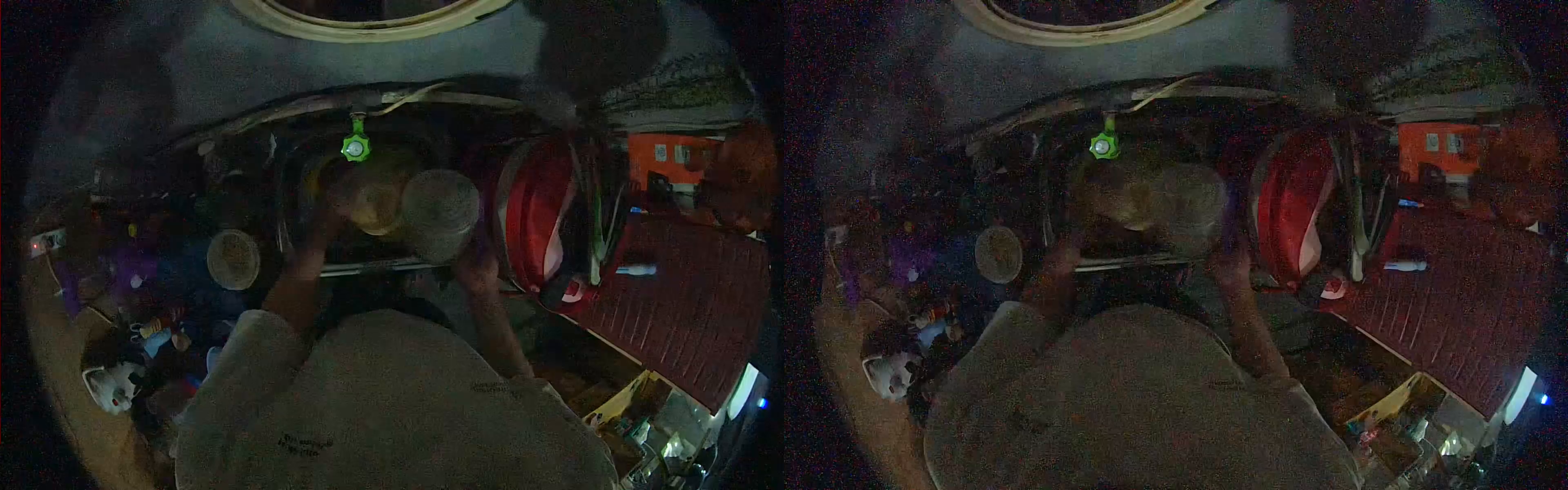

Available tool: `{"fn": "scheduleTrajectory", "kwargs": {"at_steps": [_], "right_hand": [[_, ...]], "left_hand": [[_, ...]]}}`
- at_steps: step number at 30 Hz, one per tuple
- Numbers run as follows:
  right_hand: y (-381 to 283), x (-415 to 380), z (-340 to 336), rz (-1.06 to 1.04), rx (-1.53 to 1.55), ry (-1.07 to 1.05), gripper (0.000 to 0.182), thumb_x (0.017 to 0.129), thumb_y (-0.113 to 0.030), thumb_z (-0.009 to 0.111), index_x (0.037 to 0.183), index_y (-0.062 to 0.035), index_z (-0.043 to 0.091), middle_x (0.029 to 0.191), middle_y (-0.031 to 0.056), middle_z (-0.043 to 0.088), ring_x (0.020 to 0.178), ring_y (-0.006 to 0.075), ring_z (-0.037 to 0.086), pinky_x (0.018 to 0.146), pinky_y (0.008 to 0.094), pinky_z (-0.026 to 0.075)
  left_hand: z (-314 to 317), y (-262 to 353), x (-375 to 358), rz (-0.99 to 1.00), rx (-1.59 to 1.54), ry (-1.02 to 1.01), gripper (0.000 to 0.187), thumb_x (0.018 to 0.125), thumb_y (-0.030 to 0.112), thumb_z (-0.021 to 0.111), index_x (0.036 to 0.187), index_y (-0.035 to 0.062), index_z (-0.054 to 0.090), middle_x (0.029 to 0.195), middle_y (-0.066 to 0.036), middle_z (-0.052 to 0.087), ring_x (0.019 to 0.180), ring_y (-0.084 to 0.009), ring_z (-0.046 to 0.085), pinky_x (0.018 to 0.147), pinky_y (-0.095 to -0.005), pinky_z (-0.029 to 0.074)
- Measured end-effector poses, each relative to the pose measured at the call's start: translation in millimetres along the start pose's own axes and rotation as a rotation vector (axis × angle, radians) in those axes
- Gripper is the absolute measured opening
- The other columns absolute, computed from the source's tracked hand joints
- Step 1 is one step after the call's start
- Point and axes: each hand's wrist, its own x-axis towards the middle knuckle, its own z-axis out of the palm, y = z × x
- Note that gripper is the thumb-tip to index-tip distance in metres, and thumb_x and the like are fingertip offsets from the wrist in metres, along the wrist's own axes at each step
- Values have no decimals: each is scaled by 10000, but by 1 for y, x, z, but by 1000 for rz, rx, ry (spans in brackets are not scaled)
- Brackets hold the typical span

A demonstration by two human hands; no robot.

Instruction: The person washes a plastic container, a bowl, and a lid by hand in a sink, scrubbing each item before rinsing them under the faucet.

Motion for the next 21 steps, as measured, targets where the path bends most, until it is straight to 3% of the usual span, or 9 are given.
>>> {"fn": "scheduleTrajectory", "kwargs": {"at_steps": [4,6,7,9,10,12,15,18,21], "right_hand": [[15,-2,9,-76,18,427,444,930,-378,486,1253,-74,476,1097,99,597,831,233,629,636,424,562],[16,-13,-25,-229,-735,270,421,934,-369,483,1229,-69,487,1047,98,608,793,229,634,597,385,563],[18,-18,-27,-293,-978,230,413,935,-366,481,1221,-68,491,1031,98,612,780,228,635,584,371,564],[16,-26,-16,71,451,105,411,938,-354,476,1221,-57,491,1037,97,606,844,219,628,669,350,559],[16,-29,-5,212,924,90,410,939,-351,474,1221,-53,491,1039,97,604,865,216,625,697,343,558],[21,-26,27,-150,42,455,406,941,-334,471,1215,-36,492,1057,102,600,926,217,614,758,325,542],[23,-39,21,-66,168,136,377,948,-299,457,1206,-26,493,1058,89,601,936,222,614,757,338,544],[25,-36,0,-117,-138,214,364,954,-283,445,1198,-18,491,1062,94,596,940,236,611,761,347,543],[32,-31,11,-171,-22,263,360,952,-278,452,1189,-10,488,1036,105,598,892,240,622,739,349,554]], "left_hand": [[-22,27,20,-198,45,122,452,860,149,582,1280,17,481,1286,-180,518,1123,-311,542,924,-394,442],[-13,15,20,-178,173,257,434,857,152,595,1258,14,502,1260,-173,545,1118,-293,552,936,-378,438],[-6,1,19,-214,-496,353,419,854,139,596,1245,12,515,1217,-168,574,1078,-283,574,918,-367,449],[-2,-13,20,-249,-1169,411,404,852,127,598,1232,10,528,1174,-164,604,1038,-273,596,899,-355,461],[-27,24,24,-495,-429,172,393,845,131,607,1209,3,536,1123,-165,619,982,-279,610,856,-362,478],[-38,33,21,-665,333,-82,382,837,135,617,1186,-3,544,1072,-166,634,926,-285,623,812,-370,495],[-34,9,10,-248,94,345,393,824,183,640,1159,-5,557,973,-178,640,836,-318,625,723,-412,505],[-41,19,16,-421,414,-152,408,812,202,658,1144,-9,550,972,-160,641,853,-300,627,745,-412,506],[-22,12,14,-398,436,-32,409,818,208,649,1151,-6,546,982,-158,637,862,-297,623,751,-410,503]]}}
